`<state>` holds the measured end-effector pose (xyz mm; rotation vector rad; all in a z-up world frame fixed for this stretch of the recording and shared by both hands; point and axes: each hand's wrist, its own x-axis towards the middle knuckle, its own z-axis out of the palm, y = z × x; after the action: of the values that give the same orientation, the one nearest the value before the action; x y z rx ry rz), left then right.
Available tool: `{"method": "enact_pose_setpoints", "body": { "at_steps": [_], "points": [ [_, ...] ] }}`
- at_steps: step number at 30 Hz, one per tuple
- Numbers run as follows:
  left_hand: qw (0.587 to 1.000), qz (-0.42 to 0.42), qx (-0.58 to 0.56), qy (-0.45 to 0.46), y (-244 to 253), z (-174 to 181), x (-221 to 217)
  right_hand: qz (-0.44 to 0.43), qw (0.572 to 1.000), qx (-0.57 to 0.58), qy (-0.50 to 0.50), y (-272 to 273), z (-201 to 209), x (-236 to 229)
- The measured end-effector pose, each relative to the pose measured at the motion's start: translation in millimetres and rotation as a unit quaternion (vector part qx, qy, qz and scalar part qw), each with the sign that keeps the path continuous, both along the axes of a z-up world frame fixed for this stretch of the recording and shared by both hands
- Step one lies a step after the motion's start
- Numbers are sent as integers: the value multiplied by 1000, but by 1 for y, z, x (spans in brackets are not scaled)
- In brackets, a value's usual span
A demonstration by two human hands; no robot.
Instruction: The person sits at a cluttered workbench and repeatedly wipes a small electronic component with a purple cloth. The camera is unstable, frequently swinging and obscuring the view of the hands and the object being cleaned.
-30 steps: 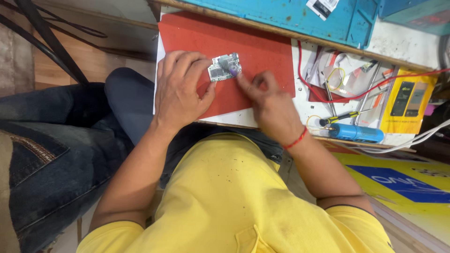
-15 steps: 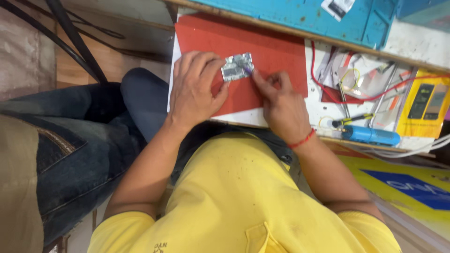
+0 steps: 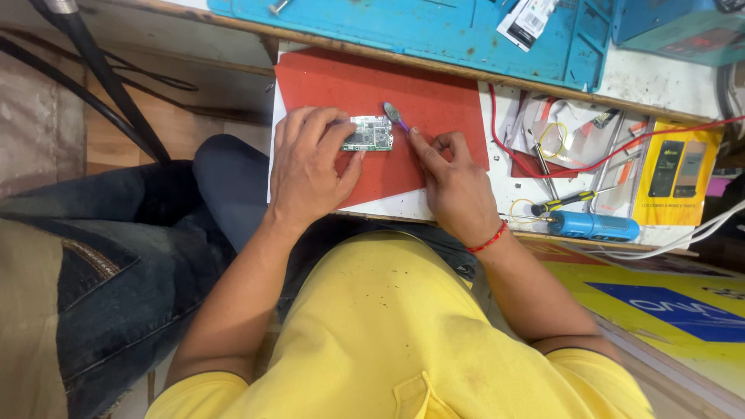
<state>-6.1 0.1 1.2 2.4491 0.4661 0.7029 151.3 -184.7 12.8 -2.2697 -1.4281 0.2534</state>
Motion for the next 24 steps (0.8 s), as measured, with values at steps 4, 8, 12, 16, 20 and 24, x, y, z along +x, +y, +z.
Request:
{"method": "enact_pose_setpoints", "body": {
  "at_steps": [4,8,12,16,20,24],
  "points": [
    [1000,7,5,2,-1,7,9,-32,998,46,9,3,6,2],
    [1000,15,-2,11,0,16,13,-28,998,65,3,2,5,-1],
    [1000,15,3,22,-3,12,8,-27,997,72,15,-5,-2,-6],
    [999,18,16,35,0,19,15,-44,995,79,34,1,7,-3],
    [999,21,9,28,-1,17,12,-61,997,30,27,0,-1,-5],
    [999,18,-10,24,1,18,14,-59,991,107,61,-2,-13,7]
  ]
}}
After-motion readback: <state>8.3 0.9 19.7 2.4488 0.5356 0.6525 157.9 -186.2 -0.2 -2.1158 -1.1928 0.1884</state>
